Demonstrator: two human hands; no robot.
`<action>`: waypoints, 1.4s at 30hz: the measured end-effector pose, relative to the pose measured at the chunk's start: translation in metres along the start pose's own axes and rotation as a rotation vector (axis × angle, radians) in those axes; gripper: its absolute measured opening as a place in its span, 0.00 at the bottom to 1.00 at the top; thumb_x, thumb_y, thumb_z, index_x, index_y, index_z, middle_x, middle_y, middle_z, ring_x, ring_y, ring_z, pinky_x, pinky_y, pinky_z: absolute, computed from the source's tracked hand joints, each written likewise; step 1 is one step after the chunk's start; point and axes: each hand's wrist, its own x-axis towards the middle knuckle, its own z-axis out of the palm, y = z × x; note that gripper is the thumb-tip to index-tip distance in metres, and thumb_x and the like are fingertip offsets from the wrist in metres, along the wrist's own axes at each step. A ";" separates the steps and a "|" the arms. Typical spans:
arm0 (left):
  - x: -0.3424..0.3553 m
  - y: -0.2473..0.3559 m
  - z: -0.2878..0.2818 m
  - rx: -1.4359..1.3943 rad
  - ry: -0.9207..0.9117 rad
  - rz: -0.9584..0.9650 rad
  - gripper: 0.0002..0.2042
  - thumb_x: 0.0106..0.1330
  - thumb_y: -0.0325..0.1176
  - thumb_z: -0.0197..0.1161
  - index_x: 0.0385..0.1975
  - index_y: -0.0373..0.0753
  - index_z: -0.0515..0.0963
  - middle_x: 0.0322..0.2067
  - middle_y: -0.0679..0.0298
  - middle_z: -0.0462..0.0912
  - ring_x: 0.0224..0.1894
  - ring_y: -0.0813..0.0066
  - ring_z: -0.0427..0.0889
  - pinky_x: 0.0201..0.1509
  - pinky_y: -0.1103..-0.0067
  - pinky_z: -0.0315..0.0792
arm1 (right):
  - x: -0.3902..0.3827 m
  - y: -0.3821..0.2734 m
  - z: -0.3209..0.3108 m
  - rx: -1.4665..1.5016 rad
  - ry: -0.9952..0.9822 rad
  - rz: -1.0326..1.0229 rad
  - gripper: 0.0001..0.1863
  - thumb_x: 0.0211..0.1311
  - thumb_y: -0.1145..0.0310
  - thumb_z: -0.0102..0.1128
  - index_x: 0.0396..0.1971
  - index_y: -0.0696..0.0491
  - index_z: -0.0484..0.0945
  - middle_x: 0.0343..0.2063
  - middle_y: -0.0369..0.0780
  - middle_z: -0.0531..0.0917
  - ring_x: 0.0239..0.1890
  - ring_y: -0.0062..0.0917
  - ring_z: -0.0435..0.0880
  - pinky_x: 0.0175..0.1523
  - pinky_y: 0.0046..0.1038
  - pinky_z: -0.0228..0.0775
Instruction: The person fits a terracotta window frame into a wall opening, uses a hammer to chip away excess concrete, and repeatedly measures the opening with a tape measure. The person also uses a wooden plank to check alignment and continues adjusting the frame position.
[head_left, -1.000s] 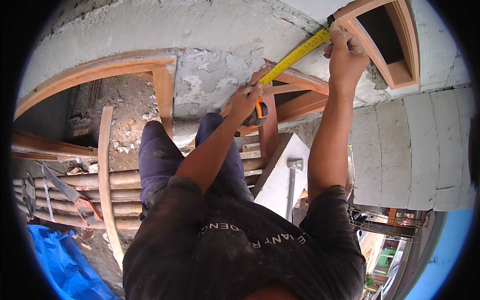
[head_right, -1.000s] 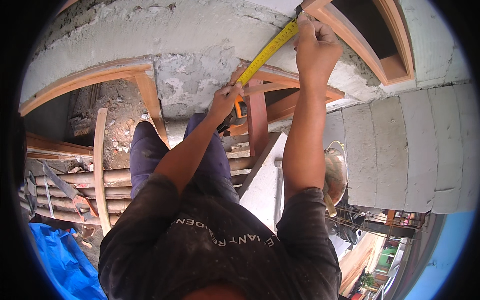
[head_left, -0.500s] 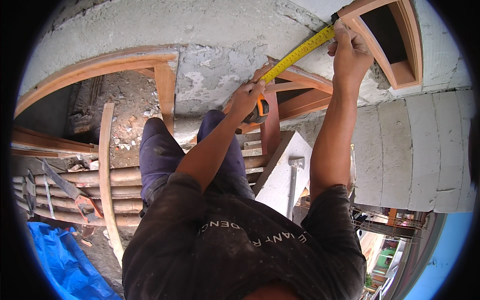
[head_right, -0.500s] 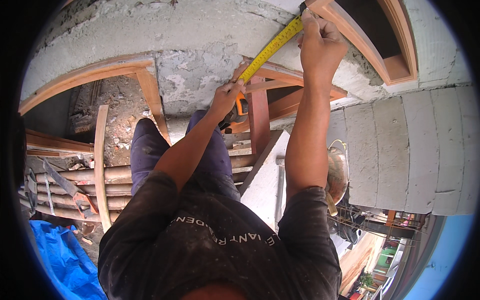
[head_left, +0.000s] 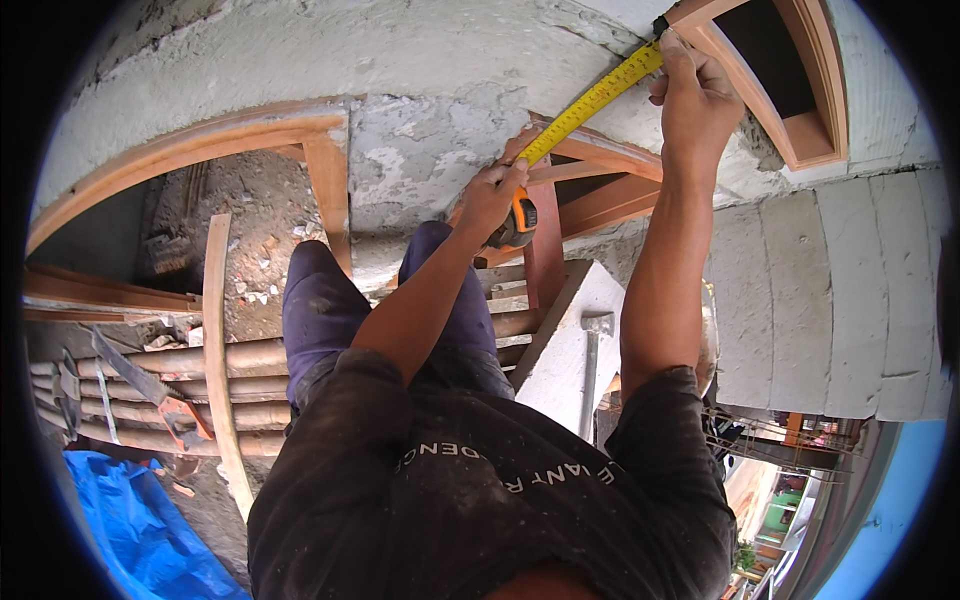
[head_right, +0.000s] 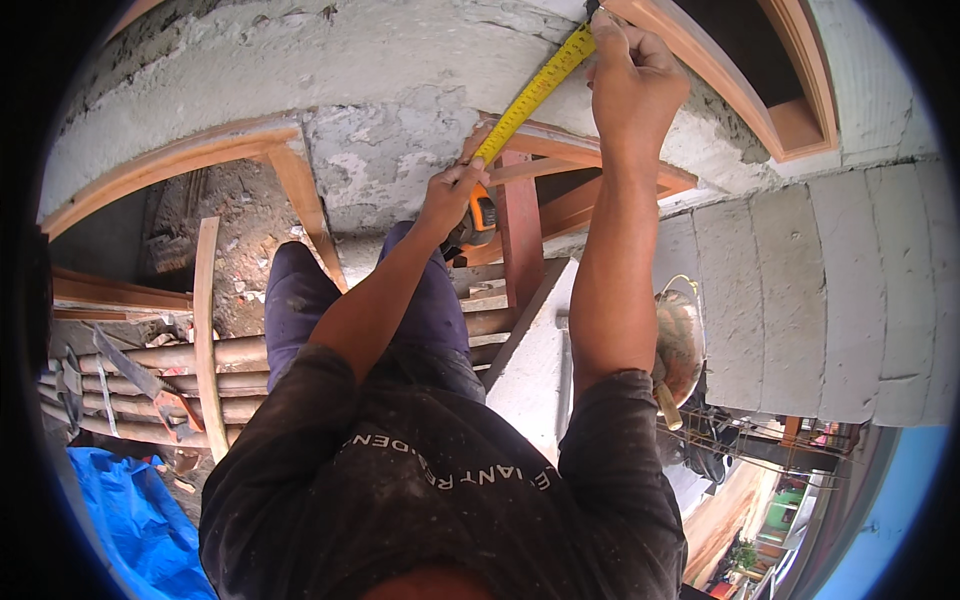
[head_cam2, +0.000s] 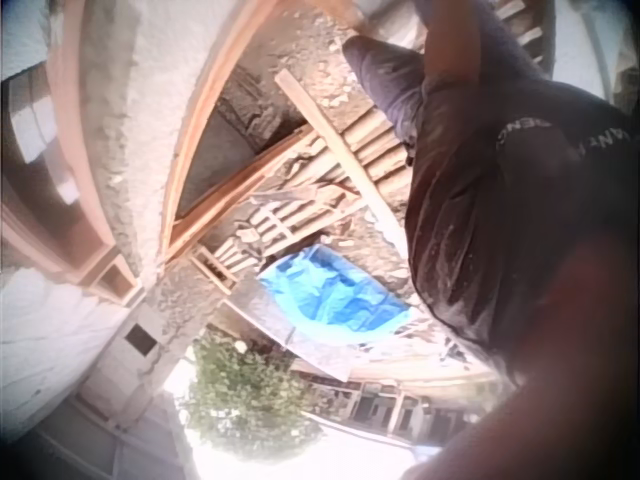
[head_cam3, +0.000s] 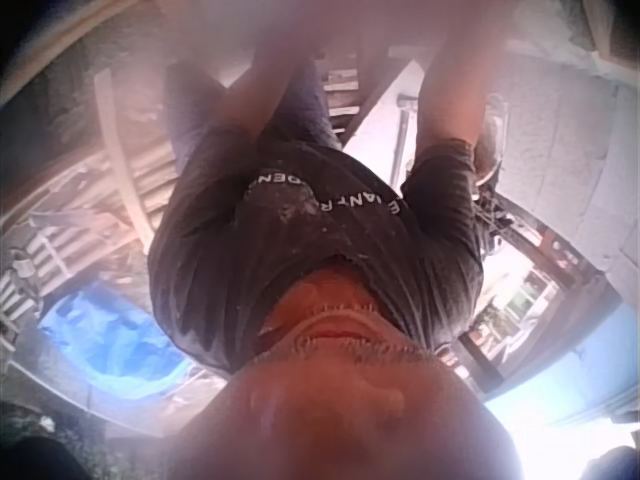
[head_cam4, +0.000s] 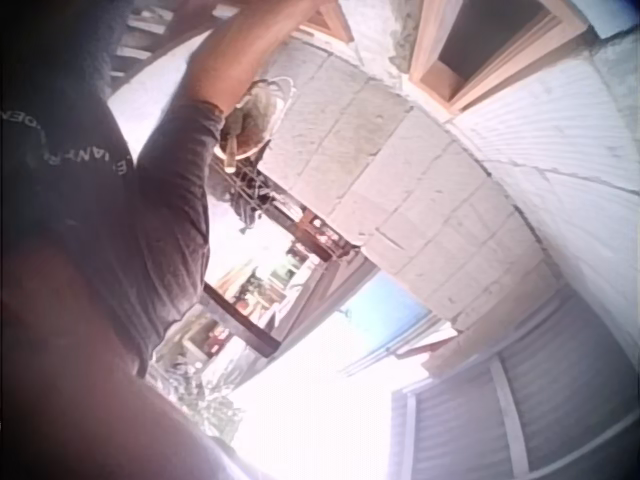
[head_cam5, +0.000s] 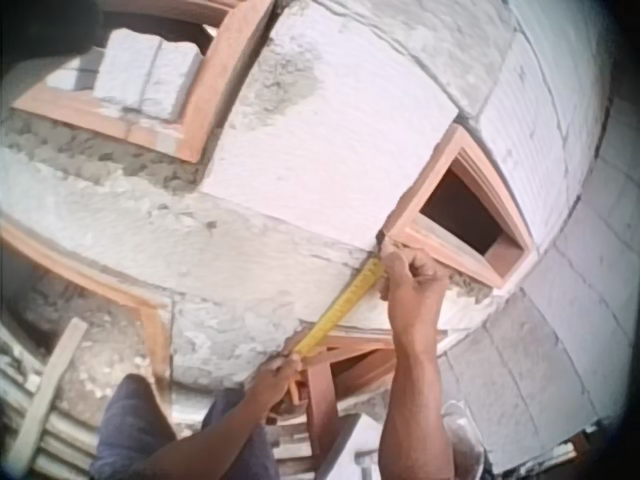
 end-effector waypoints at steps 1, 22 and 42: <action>-0.003 -0.002 0.001 0.003 -0.016 -0.020 0.19 0.68 0.47 0.57 0.27 0.36 0.82 0.22 0.71 0.75 0.23 0.87 0.66 0.27 0.86 0.63 | -0.001 0.002 -0.005 0.005 0.007 0.003 0.13 0.57 0.64 0.65 0.20 0.56 0.77 0.14 0.34 0.75 0.16 0.13 0.71 0.23 0.17 0.62; 0.028 -0.033 0.292 0.157 -0.614 -0.215 0.22 0.71 0.50 0.49 0.29 0.35 0.78 0.27 0.66 0.78 0.31 0.81 0.73 0.39 0.82 0.67 | 0.086 0.199 -0.307 -0.279 0.375 0.216 0.14 0.62 0.62 0.59 0.30 0.60 0.80 0.21 0.35 0.80 0.20 0.15 0.73 0.27 0.20 0.68; 0.062 -0.065 0.392 0.162 -0.546 -0.265 0.29 0.72 0.54 0.43 0.44 0.26 0.72 0.36 0.56 0.79 0.39 0.72 0.77 0.49 0.79 0.71 | 0.120 0.235 -0.336 -0.449 0.338 -0.043 0.14 0.56 0.64 0.54 0.26 0.60 0.81 0.26 0.54 0.80 0.30 0.47 0.80 0.39 0.40 0.71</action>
